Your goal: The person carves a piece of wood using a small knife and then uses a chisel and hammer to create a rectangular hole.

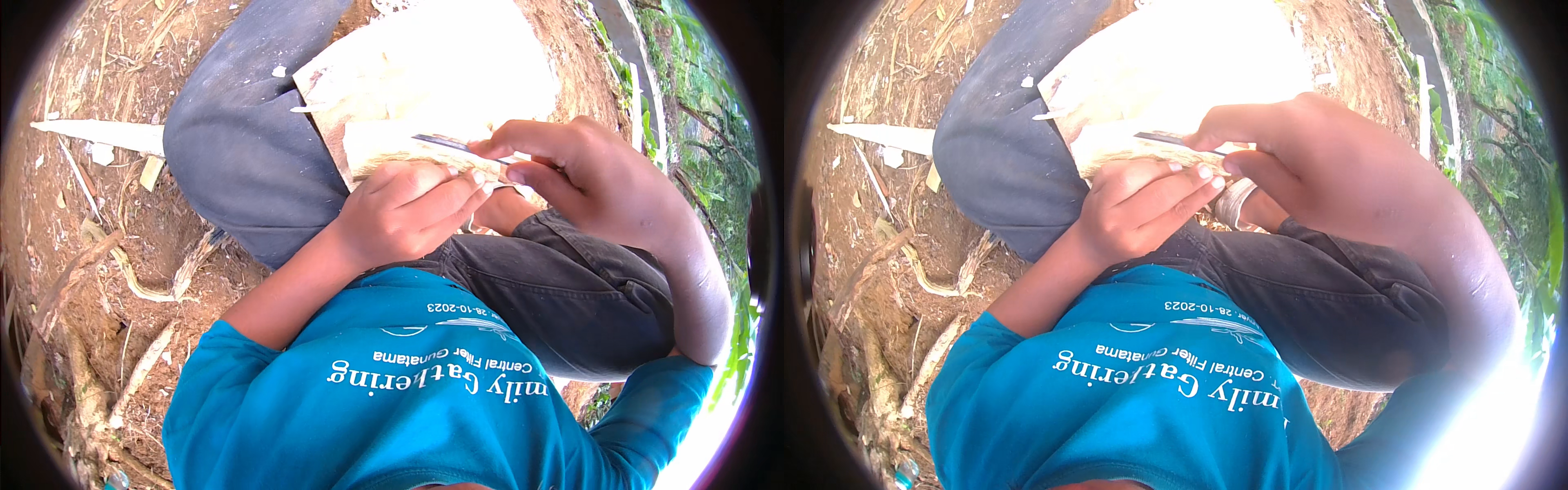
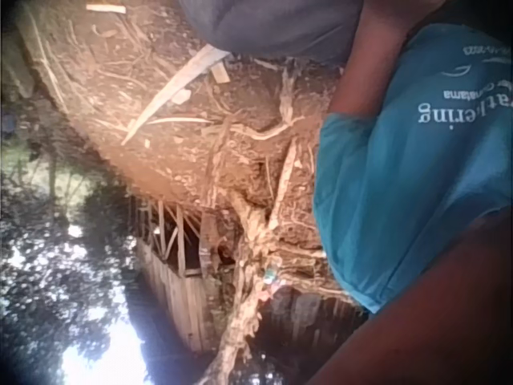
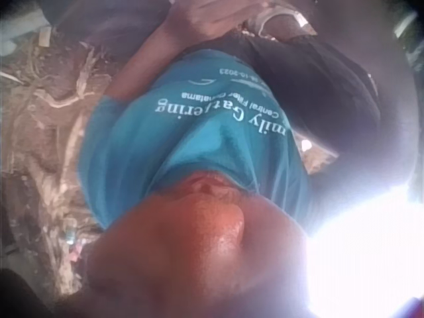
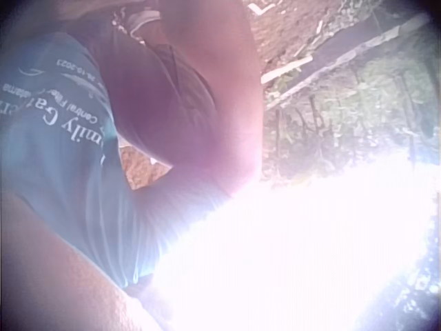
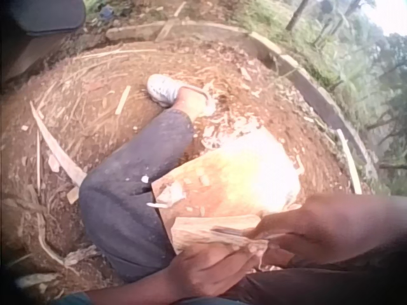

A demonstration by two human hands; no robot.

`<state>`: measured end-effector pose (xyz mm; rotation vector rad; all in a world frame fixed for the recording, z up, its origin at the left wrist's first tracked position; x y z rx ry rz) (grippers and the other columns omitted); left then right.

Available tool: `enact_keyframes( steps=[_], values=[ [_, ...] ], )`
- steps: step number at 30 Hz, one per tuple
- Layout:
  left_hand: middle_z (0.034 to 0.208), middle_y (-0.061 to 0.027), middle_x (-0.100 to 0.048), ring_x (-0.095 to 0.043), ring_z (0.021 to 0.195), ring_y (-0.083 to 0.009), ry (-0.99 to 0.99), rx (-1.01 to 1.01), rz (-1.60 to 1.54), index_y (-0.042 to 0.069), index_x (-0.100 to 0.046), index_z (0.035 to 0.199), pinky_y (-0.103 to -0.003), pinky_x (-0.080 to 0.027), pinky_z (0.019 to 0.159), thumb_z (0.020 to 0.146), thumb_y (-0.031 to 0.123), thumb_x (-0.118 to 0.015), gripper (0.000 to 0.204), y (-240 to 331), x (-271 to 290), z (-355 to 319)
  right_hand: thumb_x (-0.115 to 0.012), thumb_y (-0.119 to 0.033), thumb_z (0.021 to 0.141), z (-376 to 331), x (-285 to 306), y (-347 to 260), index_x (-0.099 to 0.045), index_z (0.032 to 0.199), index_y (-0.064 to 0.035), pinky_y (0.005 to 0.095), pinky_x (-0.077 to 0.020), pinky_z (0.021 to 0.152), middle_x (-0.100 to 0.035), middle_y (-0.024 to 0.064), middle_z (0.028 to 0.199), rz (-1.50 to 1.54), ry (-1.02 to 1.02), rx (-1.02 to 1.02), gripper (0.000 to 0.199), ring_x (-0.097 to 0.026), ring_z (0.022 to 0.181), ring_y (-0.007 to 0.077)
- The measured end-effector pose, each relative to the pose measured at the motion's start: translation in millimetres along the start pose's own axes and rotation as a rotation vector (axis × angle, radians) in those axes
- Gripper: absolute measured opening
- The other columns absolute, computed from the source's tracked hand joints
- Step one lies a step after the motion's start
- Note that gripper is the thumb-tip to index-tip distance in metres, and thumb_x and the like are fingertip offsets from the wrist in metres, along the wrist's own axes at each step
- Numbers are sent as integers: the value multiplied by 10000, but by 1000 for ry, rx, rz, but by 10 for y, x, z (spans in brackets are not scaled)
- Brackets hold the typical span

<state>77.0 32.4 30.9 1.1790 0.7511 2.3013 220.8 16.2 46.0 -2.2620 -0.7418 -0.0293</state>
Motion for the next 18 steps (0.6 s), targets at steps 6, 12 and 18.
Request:
enact_keyframes(
  steps=[6, 12, 18],
  values=[
    [1069, -74, -736, -664, 812, -203, -21, -8, -77, 14, -806, 978, -315, -570, 660, 681, 20, -764, 300, -20, -17, 73, -631, -58, 975, 232, -104, -56, -652, 1265, -88, 446, -572, 741, -752, 187, 959, -146, 165, 150, 292, -748, 842, 348],
    [1060, -78, -733, -654, 776, -198, -27, -49, -40, 18, -802, 1007, -317, -569, 648, 683, 35, -752, 329, -14, -9, 88, -560, -80, 1043, 75, 58, 11, -649, 1279, -64, 370, -520, 637, -739, 148, 880, -42, 150, 116, 253, -710, 690, 261],
    [1074, -26, -739, -647, 856, -182, -30, -36, 27, 53, -807, 1034, -292, -556, 690, 703, 73, -765, 335, 13, 2, 60, -576, -46, 1035, -64, 43, 13, -655, 1287, -60, 336, -497, 616, -731, 165, 935, 29, 7, 33, 264, -681, 661, 204]
  ],
)
Point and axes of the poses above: each hand's wrist, its own z-axis towards the middle knuckle, its own x-axis out of the back of the hand, y = z × x, the point moved 9 cm from there along z, towards the middle knuckle
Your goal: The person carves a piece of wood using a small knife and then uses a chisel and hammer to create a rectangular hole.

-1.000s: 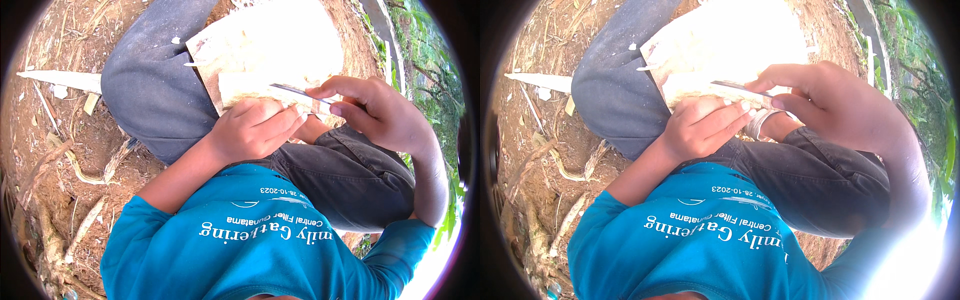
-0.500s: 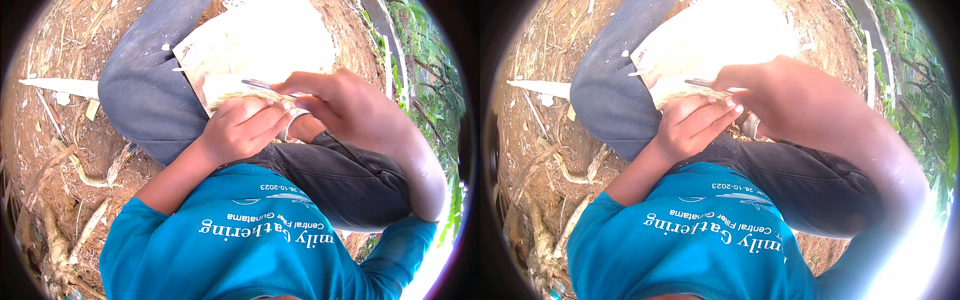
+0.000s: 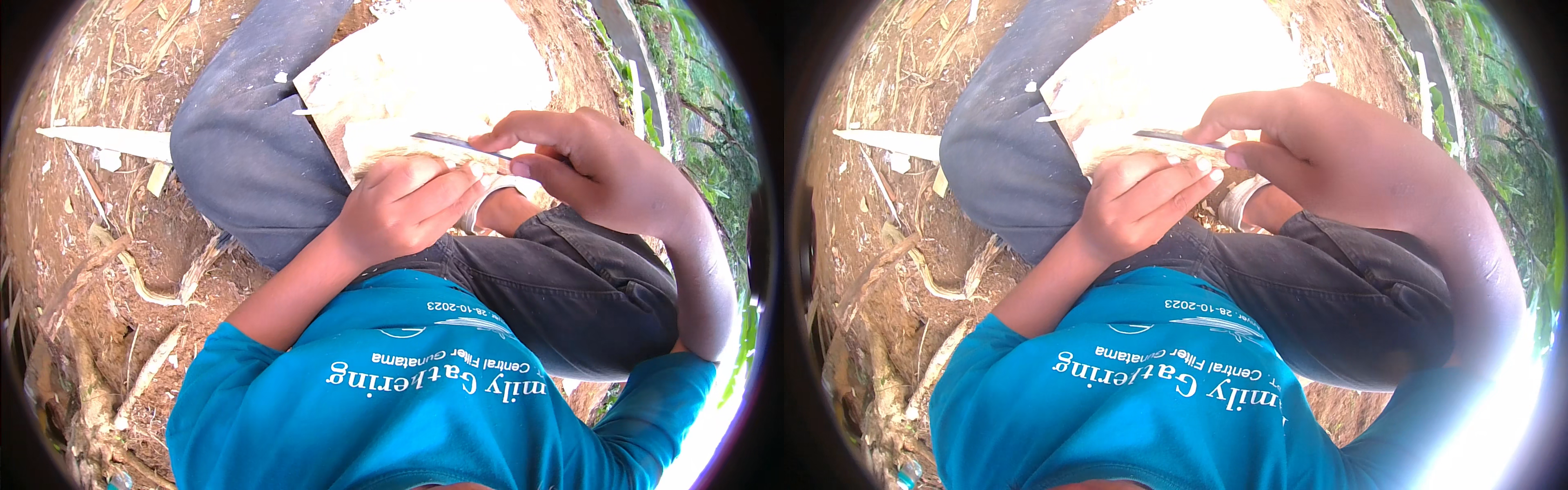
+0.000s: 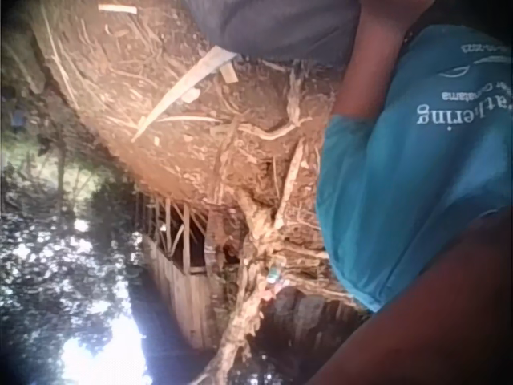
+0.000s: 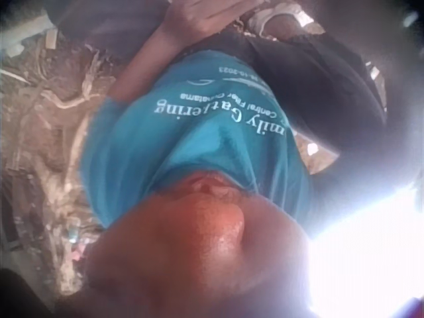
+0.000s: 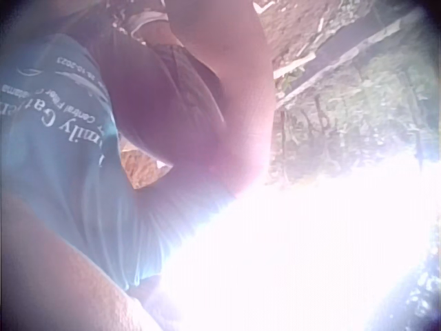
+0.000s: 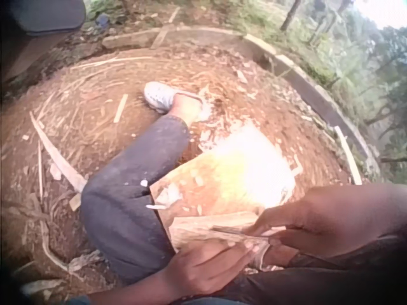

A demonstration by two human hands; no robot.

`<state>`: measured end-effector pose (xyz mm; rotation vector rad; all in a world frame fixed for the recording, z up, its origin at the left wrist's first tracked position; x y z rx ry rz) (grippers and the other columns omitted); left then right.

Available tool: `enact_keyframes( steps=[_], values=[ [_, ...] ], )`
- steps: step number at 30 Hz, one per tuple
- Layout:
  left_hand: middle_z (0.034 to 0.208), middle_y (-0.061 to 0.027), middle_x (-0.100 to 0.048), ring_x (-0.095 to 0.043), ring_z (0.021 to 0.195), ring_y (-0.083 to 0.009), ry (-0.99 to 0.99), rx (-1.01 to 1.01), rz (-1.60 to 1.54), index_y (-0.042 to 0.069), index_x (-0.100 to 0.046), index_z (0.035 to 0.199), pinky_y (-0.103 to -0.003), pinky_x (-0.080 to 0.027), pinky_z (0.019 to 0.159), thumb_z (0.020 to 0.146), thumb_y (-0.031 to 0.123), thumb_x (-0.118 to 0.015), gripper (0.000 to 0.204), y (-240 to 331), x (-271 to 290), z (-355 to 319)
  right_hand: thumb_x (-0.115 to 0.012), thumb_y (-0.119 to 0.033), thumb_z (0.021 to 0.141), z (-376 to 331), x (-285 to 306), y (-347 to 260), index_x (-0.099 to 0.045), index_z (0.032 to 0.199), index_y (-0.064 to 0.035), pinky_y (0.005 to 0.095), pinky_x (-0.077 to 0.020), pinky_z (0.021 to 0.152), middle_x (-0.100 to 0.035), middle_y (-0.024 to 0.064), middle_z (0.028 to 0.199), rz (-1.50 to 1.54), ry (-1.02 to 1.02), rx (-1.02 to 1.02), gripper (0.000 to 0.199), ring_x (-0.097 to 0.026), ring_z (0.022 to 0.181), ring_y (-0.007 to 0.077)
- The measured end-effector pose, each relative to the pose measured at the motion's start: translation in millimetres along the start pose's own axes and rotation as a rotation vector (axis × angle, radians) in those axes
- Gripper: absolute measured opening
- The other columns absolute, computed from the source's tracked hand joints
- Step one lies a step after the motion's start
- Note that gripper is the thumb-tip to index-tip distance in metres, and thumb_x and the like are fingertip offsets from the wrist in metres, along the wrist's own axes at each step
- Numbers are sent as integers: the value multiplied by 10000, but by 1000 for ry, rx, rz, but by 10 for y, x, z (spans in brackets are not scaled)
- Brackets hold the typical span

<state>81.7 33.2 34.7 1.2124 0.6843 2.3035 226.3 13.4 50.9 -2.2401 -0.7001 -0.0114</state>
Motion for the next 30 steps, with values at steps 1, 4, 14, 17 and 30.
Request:
enact_keyframes(
  steps=[1, 4, 14, 17, 30],
  values=[
    [1075, -18, -740, -646, 870, -179, 4, -4, 21, 58, -808, 1032, -290, -552, 698, 705, 78, -770, 330, 9, 8, -3, -576, -49, 1036, 16, -19, -3, -654, 1286, -57, 340, -503, 627, -733, 164, 943, 8, 15, 15, 262, -693, 688, 214],
    [1074, -13, -742, -647, 874, -176, 13, 14, 21, 69, -812, 1023, -299, -547, 724, 711, 83, -776, 314, 6, 1, -17, -578, -54, 1036, 69, -56, -10, -652, 1281, -54, 352, -525, 670, -739, 164, 974, 3, 41, 73, 257, -723, 771, 246],
    [1037, -38, -740, -649, 847, -193, 34, 38, -53, 47, -806, 957, -301, -534, 692, 711, 63, -764, 250, -28, -6, -16, -577, -113, 1043, 615, -242, -156, -659, 1266, -83, 408, -582, 815, -749, 169, 1016, -190, 48, 124, 240, -742, 918, 327],
    [1056, -38, -737, -645, 839, -197, 28, 36, -21, 47, -805, 964, -308, -537, 687, 716, 64, -762, 253, -23, -8, -3, -574, -105, 1042, 461, -89, -103, -665, 1266, -88, 378, -524, 667, -725, 163, 880, -168, 120, 148, 242, -707, 745, 275],
    [1120, 7, -720, -627, 913, -150, -36, 37, -34, 73, -774, 1081, -292, -507, 733, 829, 166, -757, 269, -57, -32, -50, -571, -68, 1022, 184, 81, -172, -659, 1285, -75, 365, -440, 565, -718, 170, 840, -110, -46, -101, 277, -656, 620, 245]
  ],
)
Point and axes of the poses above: each hand's wrist, its own z-axis towards the middle knuckle, its own x-axis out of the back of the hand, y = z × x, the point moved 9 cm from there along z, towards the middle knuckle
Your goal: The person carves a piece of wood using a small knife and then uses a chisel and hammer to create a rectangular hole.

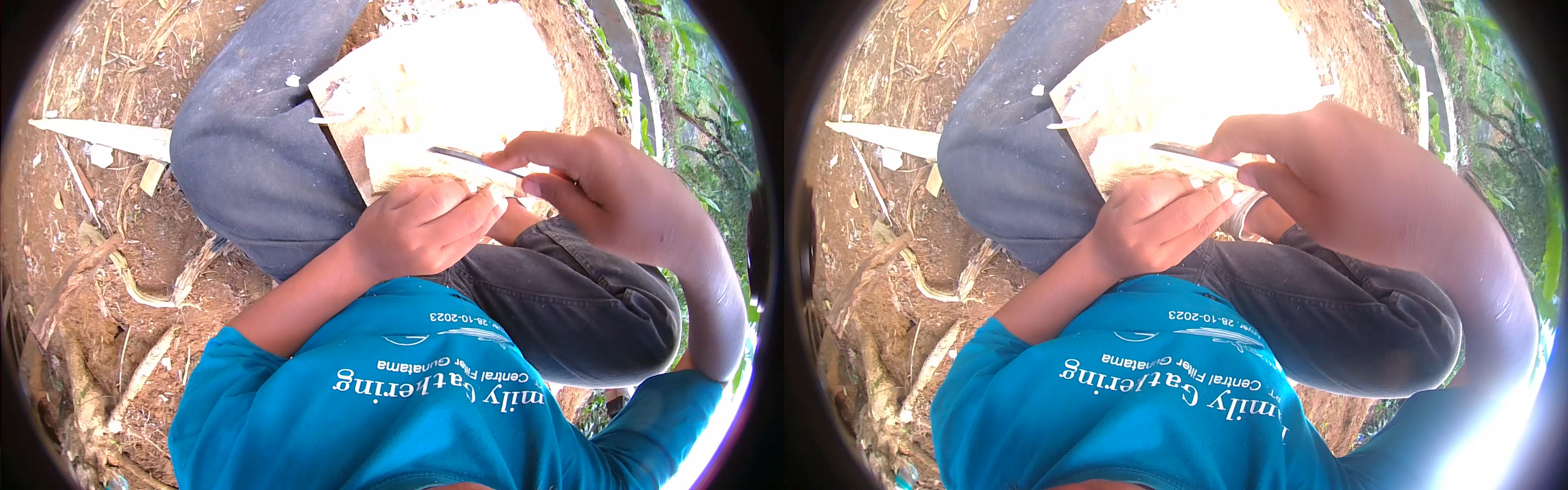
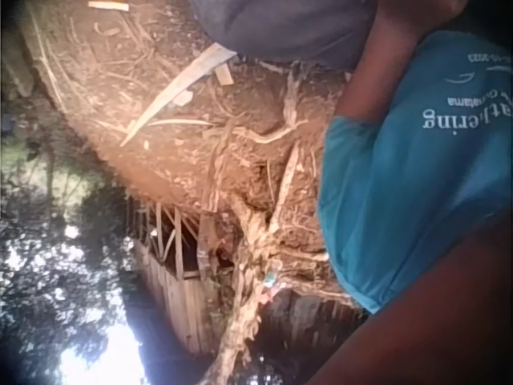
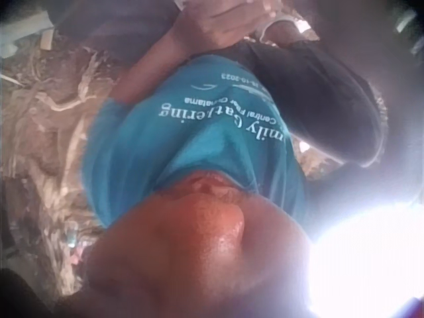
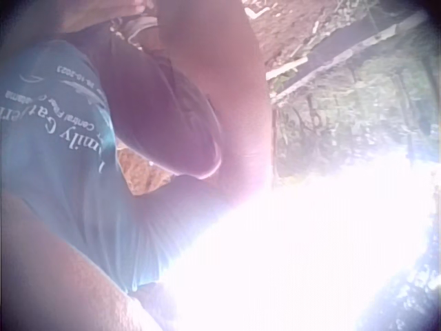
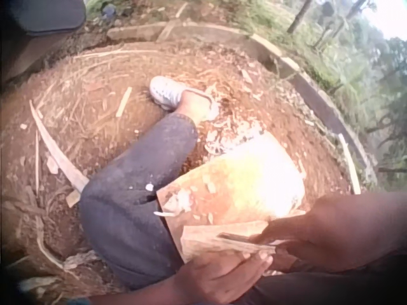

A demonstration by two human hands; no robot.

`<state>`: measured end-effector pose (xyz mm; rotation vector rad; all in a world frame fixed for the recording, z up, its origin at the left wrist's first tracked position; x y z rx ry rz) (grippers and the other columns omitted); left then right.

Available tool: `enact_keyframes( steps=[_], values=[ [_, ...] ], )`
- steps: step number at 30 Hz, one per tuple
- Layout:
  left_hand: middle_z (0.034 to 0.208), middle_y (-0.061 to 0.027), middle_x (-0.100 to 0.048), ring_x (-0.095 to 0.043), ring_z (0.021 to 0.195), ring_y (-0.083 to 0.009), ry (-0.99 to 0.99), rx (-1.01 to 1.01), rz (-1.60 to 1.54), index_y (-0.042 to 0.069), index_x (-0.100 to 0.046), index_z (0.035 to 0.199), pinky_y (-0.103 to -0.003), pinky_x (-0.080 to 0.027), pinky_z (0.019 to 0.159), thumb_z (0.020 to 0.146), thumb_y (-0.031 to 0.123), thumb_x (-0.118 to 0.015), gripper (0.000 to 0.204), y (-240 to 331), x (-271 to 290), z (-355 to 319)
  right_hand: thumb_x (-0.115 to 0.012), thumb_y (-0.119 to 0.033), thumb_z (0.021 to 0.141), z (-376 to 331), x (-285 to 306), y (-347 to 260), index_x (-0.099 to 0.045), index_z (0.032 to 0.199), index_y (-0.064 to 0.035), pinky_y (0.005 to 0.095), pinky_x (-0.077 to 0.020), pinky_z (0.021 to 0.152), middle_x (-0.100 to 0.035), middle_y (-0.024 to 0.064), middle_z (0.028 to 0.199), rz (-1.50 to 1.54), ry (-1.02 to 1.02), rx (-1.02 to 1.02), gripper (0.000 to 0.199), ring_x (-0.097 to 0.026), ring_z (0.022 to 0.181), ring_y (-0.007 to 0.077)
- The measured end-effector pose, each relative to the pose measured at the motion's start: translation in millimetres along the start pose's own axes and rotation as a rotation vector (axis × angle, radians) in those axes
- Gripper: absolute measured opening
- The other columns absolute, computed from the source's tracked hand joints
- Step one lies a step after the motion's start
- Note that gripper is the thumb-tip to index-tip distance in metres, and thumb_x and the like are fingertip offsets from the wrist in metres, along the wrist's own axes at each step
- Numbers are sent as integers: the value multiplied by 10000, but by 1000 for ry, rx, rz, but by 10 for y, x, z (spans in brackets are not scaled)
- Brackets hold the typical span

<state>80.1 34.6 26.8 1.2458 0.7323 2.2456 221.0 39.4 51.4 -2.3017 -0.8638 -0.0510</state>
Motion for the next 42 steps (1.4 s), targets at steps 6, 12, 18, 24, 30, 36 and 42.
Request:
enact_keyframes(
  steps=[6, 12, 18, 24, 30, 36, 42],
  values=[
    [1128, 28, -708, -615, 934, -131, 30, -25, 69, 73, -758, 1110, -286, -481, 776, 864, 188, -755, 271, 24, 23, -10, -570, -30, 1000, 39, -37, 7, -647, 1282, -68, 404, -536, 684, -744, 186, 918, -1, -14, 0, 295, -739, 804, 328],
    [1115, -2, -738, -643, 912, -169, 50, 16, 26, 87, -814, 976, -272, -521, 727, 767, 103, -775, 213, 26, 2, 2, -613, -34, 976, 77, -70, -9, -655, 1265, -95, 421, -562, 730, -749, 188, 931, -47, 25, 26, 298, -742, 834, 353],
    [1070, 2, -738, -649, 924, -160, 28, -20, 65, 70, -790, 999, -292, -512, 756, 797, 137, -779, 213, 14, 22, 45, -650, -80, 973, 373, -321, 25, -656, 1255, -126, 435, -568, 734, -749, 173, 916, -81, 140, 233, 286, -734, 811, 356],
    [1110, -3, -743, -644, 907, -179, 22, 7, 76, 93, -815, 1000, -307, -522, 763, 769, 99, -761, 237, 43, 30, 35, -575, -78, 1032, -7, -43, 120, -643, 1291, -80, 379, -460, 577, -707, 161, 811, -16, 142, 133, 268, -670, 639, 283],
    [1118, 2, -737, -634, 924, -177, 26, -9, 86, 100, -813, 1014, -317, -526, 778, 777, 106, -756, 244, 53, 36, 25, -577, -25, 987, -317, -54, 150, -665, 1251, -58, 391, -466, 612, -710, 187, 831, 15, 152, 30, 280, -672, 665, 298],
    [1084, -16, -734, -648, 860, -176, 29, -11, 49, 67, -807, 1021, -310, -538, 737, 756, 74, -769, 268, 48, -7, -1, -585, -9, 969, -295, -67, 82, -667, 1238, -53, 433, -519, 685, -733, 204, 916, -86, 145, 36, 284, -717, 783, 369],
    [1092, -27, -723, -653, 859, -185, 2, -22, 26, 54, -803, 1037, -312, -540, 722, 735, 54, -780, 303, 51, -16, 33, -618, -20, 961, -326, -146, 113, -660, 1245, -65, 456, -551, 730, -735, 216, 915, -116, 188, 9, 291, -728, 819, 383]
  ],
)
Point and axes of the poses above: each hand's wrist, its own z-axis towards the middle knuckle, its own x-axis out of the back of the hand, y = z × x, the point moved 9 cm from there along z, towards the middle knuckle
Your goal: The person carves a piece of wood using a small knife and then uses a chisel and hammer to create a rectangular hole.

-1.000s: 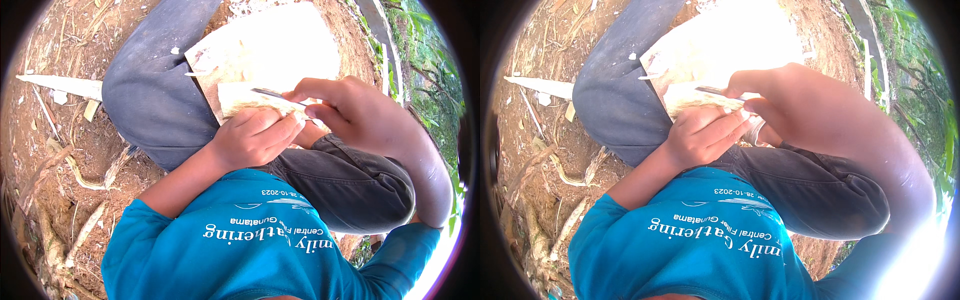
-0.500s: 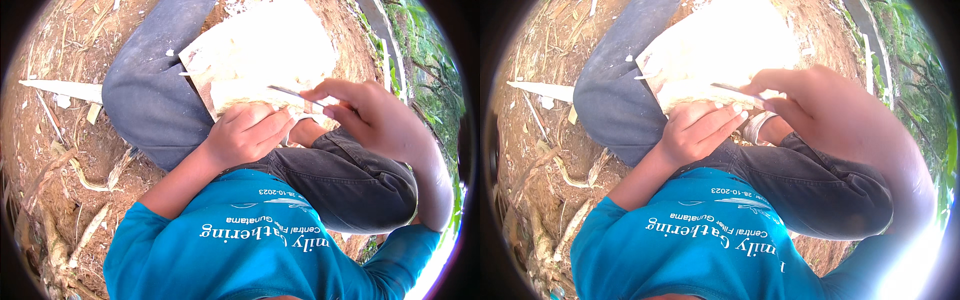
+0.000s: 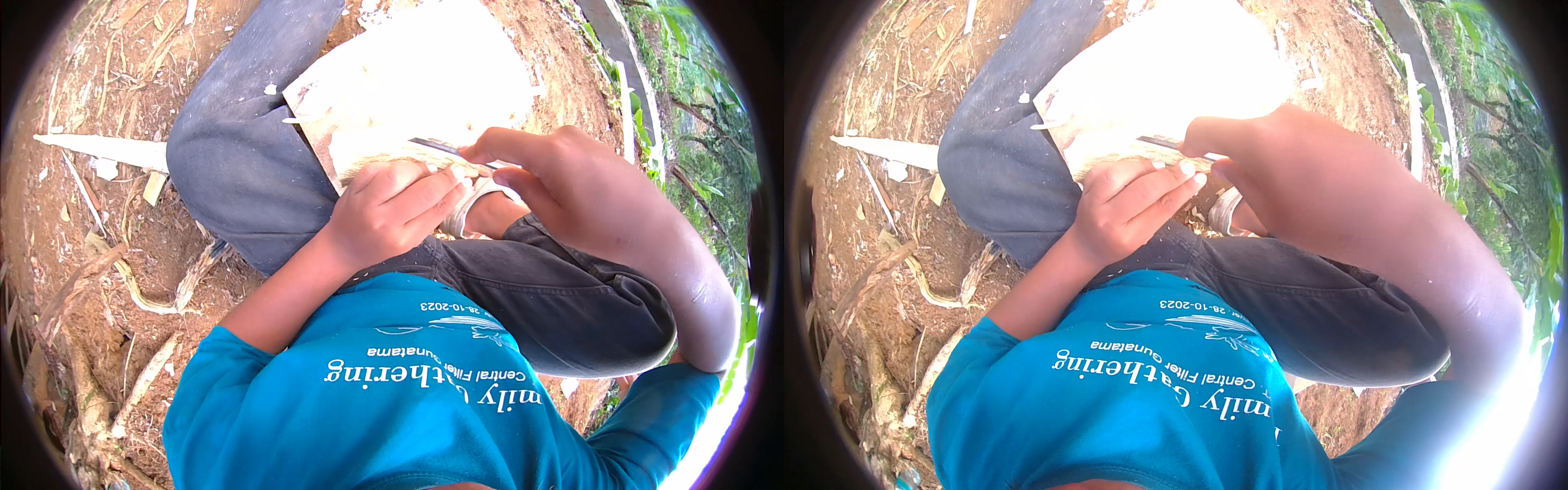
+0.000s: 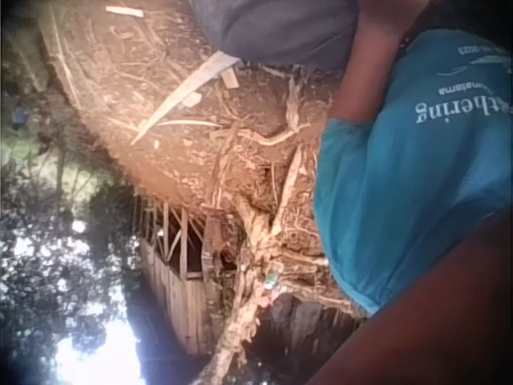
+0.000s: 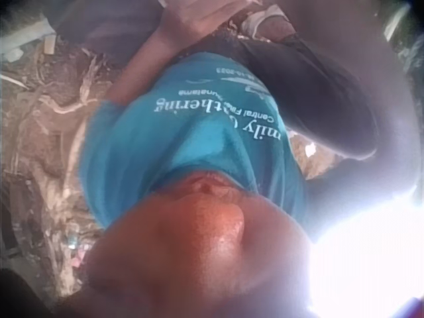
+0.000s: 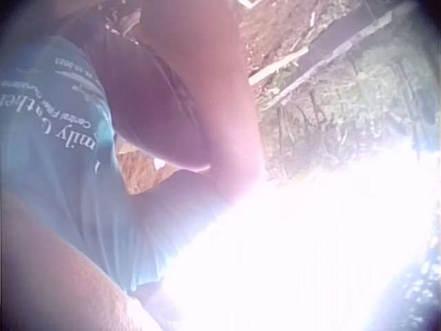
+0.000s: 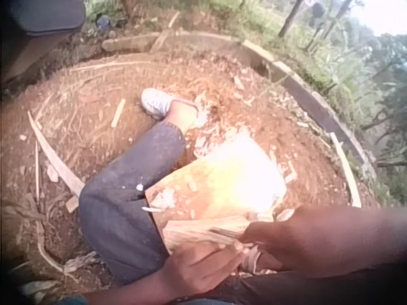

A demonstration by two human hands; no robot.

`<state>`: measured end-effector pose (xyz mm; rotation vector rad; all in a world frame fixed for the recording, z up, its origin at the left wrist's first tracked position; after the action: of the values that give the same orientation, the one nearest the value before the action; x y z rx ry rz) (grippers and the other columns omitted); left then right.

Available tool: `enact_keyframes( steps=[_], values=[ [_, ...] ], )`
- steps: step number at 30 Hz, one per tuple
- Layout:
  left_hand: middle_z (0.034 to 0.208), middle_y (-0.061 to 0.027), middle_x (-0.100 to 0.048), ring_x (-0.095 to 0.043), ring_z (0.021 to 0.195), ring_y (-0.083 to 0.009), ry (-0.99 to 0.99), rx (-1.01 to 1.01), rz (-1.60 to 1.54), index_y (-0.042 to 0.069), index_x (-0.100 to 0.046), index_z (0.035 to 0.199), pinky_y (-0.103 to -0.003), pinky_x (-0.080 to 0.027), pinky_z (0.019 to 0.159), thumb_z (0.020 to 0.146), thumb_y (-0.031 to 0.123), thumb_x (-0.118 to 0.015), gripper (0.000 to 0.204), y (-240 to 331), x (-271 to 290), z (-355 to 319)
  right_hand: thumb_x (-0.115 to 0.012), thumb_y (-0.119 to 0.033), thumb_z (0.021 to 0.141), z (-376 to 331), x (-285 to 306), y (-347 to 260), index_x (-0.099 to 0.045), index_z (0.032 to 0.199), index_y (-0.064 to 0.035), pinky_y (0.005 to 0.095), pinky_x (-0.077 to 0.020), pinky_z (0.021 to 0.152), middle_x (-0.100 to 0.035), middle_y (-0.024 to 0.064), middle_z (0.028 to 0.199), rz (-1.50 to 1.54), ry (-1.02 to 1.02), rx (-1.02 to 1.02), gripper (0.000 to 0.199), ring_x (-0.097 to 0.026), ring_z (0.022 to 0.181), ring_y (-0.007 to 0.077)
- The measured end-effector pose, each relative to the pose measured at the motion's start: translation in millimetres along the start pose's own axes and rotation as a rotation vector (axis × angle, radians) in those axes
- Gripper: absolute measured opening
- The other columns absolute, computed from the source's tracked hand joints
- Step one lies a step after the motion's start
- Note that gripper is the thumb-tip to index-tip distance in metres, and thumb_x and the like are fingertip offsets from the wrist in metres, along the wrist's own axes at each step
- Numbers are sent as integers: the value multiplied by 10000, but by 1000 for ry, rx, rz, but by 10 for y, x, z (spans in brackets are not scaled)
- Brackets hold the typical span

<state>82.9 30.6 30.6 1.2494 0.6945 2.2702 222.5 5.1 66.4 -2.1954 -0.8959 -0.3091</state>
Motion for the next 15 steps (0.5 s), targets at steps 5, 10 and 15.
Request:
enact_keyframes(
  steps=[5, 10, 15],
  values=[
    [1084, -26, -722, -641, 914, -198, 28, -32, 38, 44, -810, 1009, -313, -535, 738, 705, 52, -796, 305, 47, 45, 55, -628, -45, 966, 141, -155, -50, -659, 1243, -92, 455, -571, 712, -738, 216, 883, 61, 50, 66, 283, -735, 806, 388],
    [1090, -9, -721, -620, 947, -189, 1, -9, 8, 53, -819, 993, -310, -531, 747, 687, 52, -804, 307, 47, 60, 9, -610, -101, 996, 502, -229, -45, -651, 1251, -106, 444, -569, 709, -742, 199, 890, 26, 74, 216, 259, -736, 807, 372],
    [1126, -6, -711, -621, 921, -179, 0, -23, 52, 70, -811, 1051, -306, -531, 765, 727, 64, -767, 327, 35, 50, 13, -575, -113, 1035, 166, 83, 55, -649, 1284, -102, 407, -537, 689, -744, 187, 941, 65, 27, 101, 259, -737, 816, 327]
  ],
)
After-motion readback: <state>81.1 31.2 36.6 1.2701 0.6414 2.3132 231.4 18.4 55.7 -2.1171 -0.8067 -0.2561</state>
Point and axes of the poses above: each hand's wrist, its own z-axis towards the middle knuckle, its own x-axis out of the back of the hand, y = z × x, the point moved 9 cm from there along z, towards the middle knuckle
